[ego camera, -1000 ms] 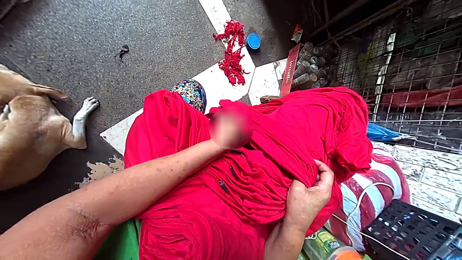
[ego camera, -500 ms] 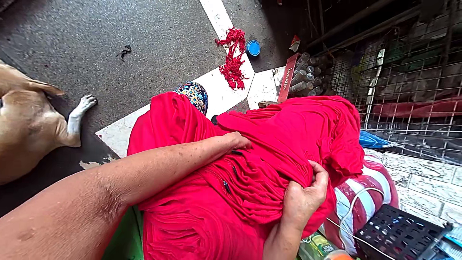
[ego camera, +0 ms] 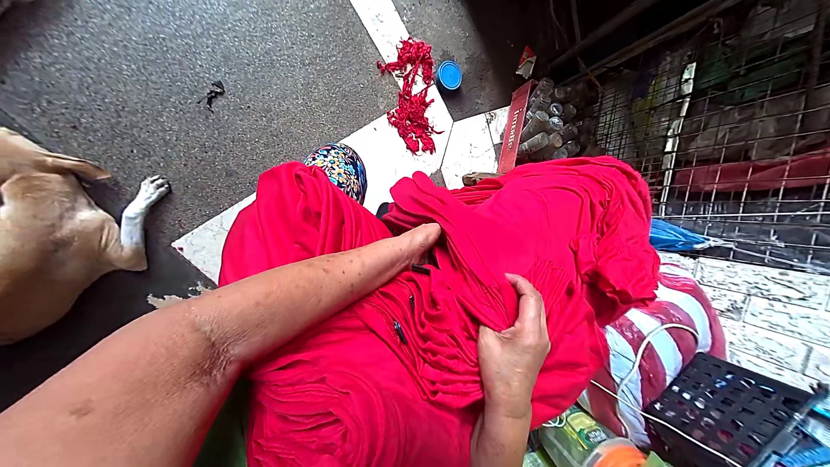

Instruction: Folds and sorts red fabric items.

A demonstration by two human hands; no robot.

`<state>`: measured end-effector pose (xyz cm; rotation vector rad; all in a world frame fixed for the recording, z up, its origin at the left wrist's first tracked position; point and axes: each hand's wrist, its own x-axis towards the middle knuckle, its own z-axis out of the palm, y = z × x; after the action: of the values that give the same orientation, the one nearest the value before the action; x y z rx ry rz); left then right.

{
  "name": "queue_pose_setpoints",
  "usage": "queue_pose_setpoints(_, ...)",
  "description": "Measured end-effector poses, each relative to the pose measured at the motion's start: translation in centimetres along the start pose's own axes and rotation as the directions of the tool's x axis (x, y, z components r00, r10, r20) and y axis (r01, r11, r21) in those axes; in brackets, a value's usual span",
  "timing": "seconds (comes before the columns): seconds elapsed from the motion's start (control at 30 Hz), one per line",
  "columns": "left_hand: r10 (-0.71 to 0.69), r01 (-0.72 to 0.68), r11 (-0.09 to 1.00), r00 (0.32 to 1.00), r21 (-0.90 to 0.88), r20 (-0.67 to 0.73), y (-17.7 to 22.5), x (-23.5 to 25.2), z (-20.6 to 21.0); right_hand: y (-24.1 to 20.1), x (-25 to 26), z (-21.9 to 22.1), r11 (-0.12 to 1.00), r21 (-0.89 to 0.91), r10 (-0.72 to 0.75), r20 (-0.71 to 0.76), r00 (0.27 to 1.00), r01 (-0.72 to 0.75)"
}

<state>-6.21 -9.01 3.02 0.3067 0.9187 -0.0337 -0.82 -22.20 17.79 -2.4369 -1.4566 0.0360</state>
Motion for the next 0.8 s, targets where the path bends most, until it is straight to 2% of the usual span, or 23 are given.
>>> queue_pose_setpoints(0.1,0.156,-0.155,0.988,0.987,0.013,-0.03,0.3,0.0,0.1,0.0,-0.1,0.2,1.0,-0.001,0.0,-0.017,1.0,0.0)
queue_pose_setpoints(0.17,0.29,-0.285,0.954,0.956,0.094,-0.043,1.3,-0.5,0.7,0.1,0.0,0.2,1.0,0.01,0.001,-0.036,0.999,0.0)
queue_pose_setpoints(0.27,0.394,-0.392,0.899,0.919,0.197,0.032,2.7,-0.7,1.7,0.2,-0.1,0.0,1.0,-0.007,0.004,-0.052,0.999,-0.005)
queue_pose_setpoints(0.33,0.368,-0.367,0.913,0.929,0.175,0.029,3.0,-0.1,1.8,-0.1,-0.1,0.1,0.996,-0.079,-0.04,0.015,0.999,0.041)
queue_pose_setpoints(0.43,0.176,-0.176,0.984,0.984,-0.022,-0.023,3.3,0.3,1.4,-0.6,-0.4,0.6,0.98,-0.166,-0.087,0.132,0.987,0.109)
queue_pose_setpoints(0.53,0.096,-0.093,0.989,0.995,-0.114,0.022,3.7,-0.5,0.4,-0.5,-0.5,0.5,0.985,-0.145,-0.079,0.121,0.99,0.096)
queue_pose_setpoints(0.63,0.09,-0.085,0.995,0.991,-0.048,0.104,3.4,-0.4,0.4,-0.4,-0.9,0.9,0.983,-0.127,-0.121,0.098,0.988,0.133)
queue_pose_setpoints(0.7,0.069,-0.069,0.995,0.998,0.067,0.008,3.3,0.3,1.1,-0.4,-0.9,0.8,0.982,-0.119,-0.136,0.104,0.985,0.148)
queue_pose_setpoints(0.73,0.108,-0.1,0.985,0.993,0.141,-0.047,3.6,0.4,1.4,-0.4,-0.9,0.7,0.983,-0.116,-0.132,0.101,0.986,0.144)
queue_pose_setpoints(0.8,0.322,-0.298,0.906,0.946,0.3,-0.033,4.8,-0.4,2.1,-0.6,-1.3,0.3,0.987,-0.117,-0.106,0.058,0.993,0.112)
